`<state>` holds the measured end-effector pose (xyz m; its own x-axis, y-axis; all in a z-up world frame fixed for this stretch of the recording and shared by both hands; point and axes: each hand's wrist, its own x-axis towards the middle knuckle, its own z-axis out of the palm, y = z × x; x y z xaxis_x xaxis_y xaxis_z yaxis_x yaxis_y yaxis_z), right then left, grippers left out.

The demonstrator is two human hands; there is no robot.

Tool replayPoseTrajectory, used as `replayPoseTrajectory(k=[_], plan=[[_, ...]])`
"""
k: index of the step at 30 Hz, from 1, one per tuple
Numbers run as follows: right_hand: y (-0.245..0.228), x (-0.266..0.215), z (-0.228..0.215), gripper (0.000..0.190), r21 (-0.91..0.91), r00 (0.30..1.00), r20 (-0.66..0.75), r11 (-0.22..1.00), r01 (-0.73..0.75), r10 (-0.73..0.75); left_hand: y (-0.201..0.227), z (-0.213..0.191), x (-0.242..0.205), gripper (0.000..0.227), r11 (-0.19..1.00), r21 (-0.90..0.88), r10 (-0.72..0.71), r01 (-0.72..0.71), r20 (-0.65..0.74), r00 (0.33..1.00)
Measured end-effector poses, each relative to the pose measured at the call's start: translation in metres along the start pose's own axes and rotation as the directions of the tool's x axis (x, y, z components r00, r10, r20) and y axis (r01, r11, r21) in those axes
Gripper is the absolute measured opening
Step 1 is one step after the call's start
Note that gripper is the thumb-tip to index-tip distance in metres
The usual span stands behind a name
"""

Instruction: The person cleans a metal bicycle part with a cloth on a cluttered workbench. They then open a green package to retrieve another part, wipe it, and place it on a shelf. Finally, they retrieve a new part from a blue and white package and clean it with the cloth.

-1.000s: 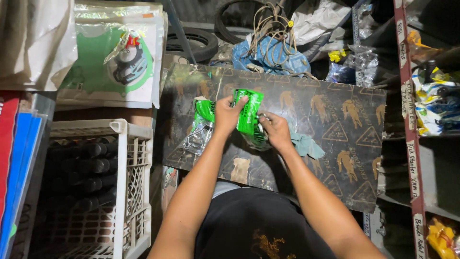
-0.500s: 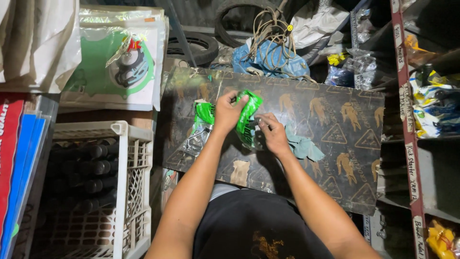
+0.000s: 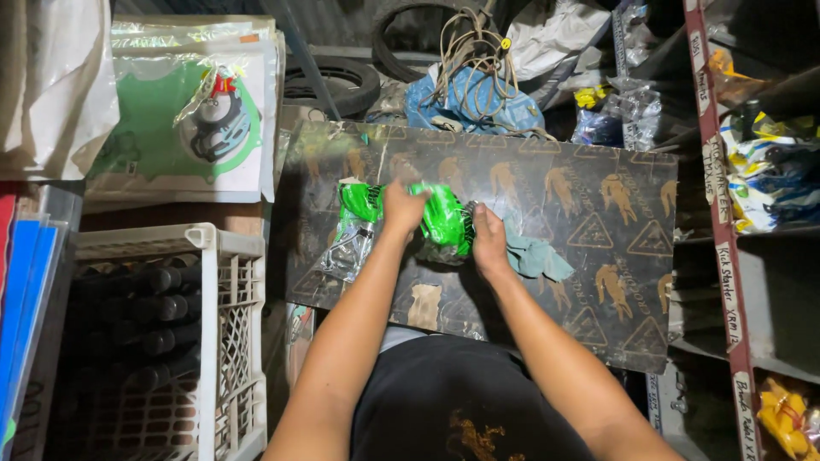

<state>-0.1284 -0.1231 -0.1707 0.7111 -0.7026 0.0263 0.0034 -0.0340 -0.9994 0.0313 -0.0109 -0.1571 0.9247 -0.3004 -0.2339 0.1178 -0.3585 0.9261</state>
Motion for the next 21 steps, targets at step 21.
replayPoseTrajectory(k=[21], plan=[[-0.070,-0.005,0.023,0.085,-0.276,0.899,0.205,0.904,-0.327,0.388,0.047,-0.041,-0.099,0.037,0.991,0.010,0.130,-0.134,0.184,0.974]])
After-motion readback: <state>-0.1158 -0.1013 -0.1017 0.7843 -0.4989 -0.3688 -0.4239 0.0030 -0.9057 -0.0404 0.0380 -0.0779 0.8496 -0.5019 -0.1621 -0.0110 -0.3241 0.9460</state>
